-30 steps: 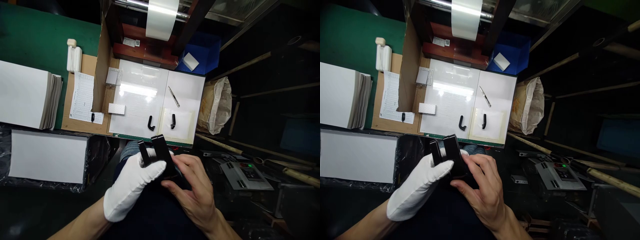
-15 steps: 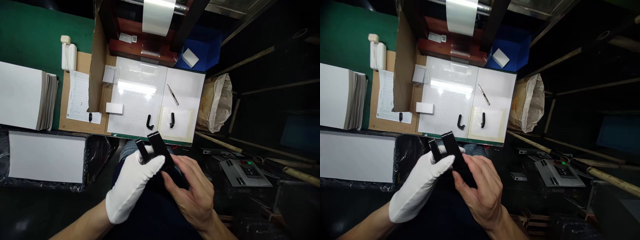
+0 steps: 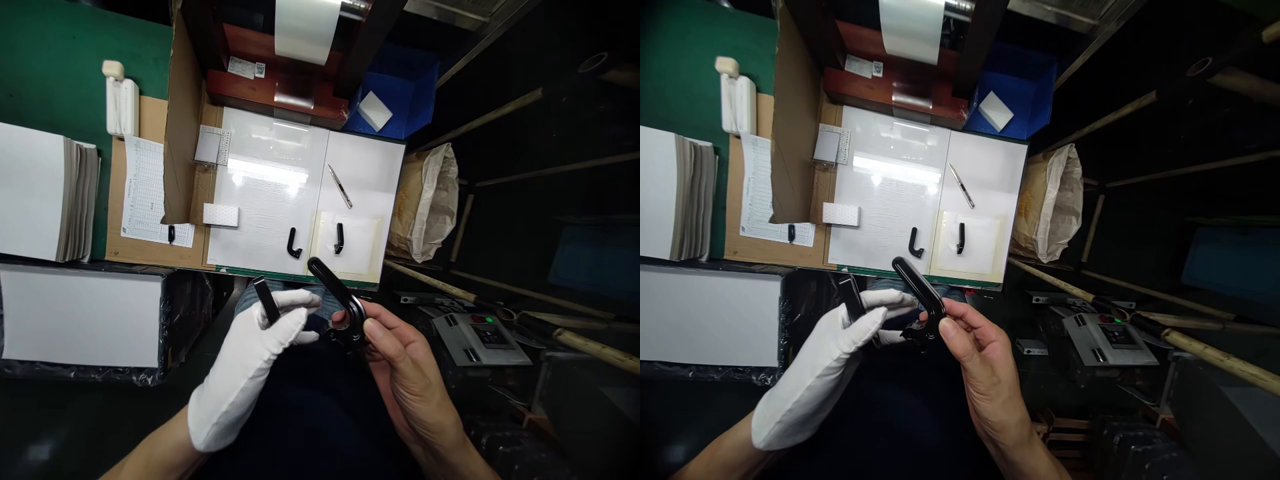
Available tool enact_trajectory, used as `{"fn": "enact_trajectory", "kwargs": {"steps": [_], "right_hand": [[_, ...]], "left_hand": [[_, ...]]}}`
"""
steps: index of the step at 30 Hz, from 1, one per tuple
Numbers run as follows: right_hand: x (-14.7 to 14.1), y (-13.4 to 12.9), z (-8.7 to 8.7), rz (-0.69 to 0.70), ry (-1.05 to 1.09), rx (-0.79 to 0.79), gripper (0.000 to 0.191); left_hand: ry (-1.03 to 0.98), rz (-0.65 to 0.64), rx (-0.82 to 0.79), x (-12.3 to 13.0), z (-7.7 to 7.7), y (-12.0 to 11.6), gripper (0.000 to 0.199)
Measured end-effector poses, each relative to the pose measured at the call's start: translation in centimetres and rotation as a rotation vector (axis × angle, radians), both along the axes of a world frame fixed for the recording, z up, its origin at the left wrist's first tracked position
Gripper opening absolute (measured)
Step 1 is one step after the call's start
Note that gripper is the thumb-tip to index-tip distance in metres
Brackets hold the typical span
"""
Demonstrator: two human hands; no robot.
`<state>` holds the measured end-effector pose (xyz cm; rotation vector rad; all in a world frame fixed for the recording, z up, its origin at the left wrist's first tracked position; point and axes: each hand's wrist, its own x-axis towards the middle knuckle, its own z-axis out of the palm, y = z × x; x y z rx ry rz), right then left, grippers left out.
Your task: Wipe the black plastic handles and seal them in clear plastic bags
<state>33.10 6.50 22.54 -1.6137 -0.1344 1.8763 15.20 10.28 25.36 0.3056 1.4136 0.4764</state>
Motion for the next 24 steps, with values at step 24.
{"fn": "enact_trajectory", "kwargs": {"steps": [24], "right_hand": [[2.6,1.1,2.4,0.828,-0.731,1.428,0.021]], "left_hand": [[-0.706,0.078,0.057,-1.8,-1.8,-2.0,0.036]]}}
